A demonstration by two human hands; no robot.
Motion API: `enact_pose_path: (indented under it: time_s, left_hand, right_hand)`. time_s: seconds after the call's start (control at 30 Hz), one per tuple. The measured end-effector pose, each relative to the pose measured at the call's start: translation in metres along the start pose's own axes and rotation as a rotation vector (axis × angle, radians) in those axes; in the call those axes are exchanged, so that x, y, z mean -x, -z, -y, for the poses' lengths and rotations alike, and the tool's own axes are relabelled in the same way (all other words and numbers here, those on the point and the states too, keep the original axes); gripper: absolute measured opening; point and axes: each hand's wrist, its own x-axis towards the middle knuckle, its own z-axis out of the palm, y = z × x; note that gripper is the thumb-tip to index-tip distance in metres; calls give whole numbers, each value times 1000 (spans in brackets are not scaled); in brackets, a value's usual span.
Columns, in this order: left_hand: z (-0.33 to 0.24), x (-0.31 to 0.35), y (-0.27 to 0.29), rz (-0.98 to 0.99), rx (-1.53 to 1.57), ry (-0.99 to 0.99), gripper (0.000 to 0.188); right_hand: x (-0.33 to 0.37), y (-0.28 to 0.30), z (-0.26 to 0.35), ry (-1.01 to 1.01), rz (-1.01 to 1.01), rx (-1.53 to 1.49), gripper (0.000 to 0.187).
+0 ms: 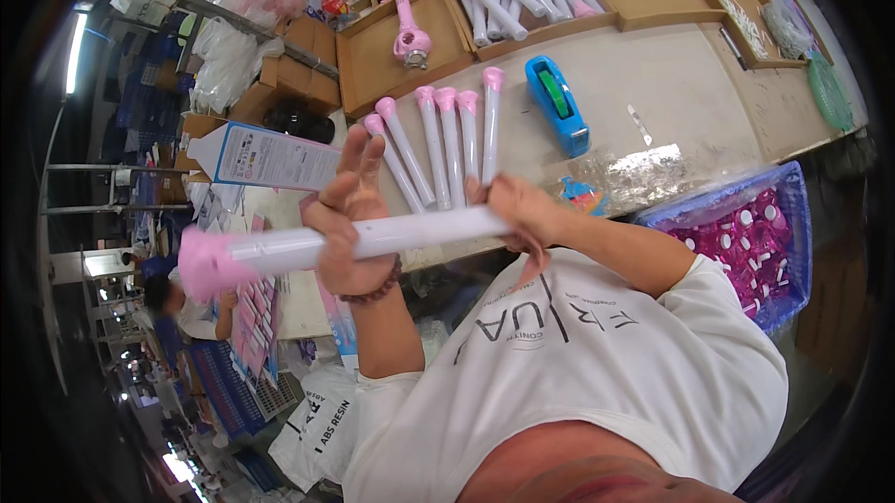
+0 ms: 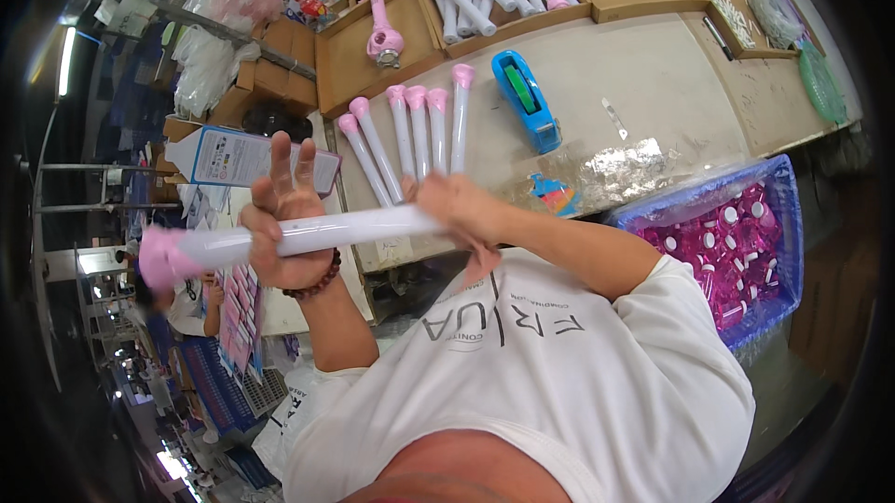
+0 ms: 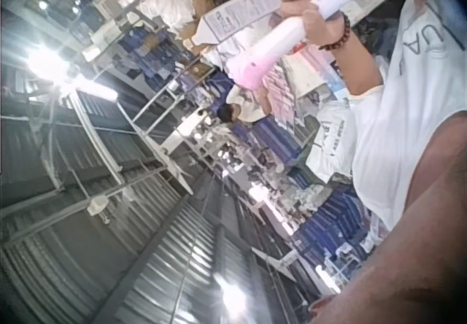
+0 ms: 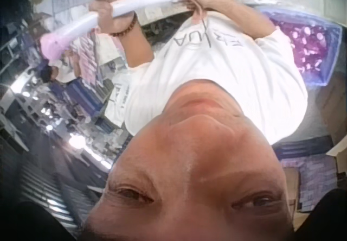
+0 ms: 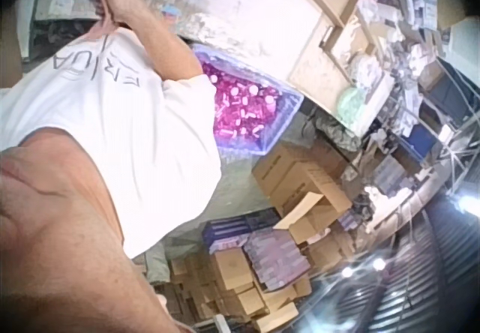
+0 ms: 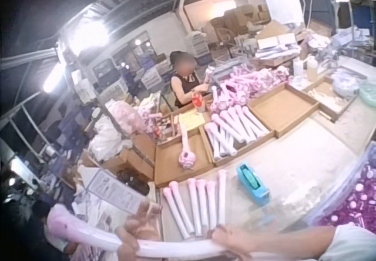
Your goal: The person retrieves white baton handles from a crate and places them on a table. They then pick up pink decorative heads from a blue bin and attach each head to a handle by hand, repeating the process for multiple units.
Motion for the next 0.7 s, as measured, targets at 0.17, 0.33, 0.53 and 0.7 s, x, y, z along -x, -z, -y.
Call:
enact_pose_path:
  time_s: [0.17,0.33,0.53,0.7]
  left_hand:
    - [34,18,-64,213,-571,14,25]
    - [69,19,-50,59,-656,320,4]
    - [100,13,29,-861,237,674,21]
    - [149,44,53,-384,307,884,63]
  right_hand:
    - [-57,19,-45,186,-393,-430,49]
    - [-46,44,-66,143,-520,412,52]
    - [-2,62,-52,319,-399,709,34]
    - [1,56,-50,110,-492,366,25]
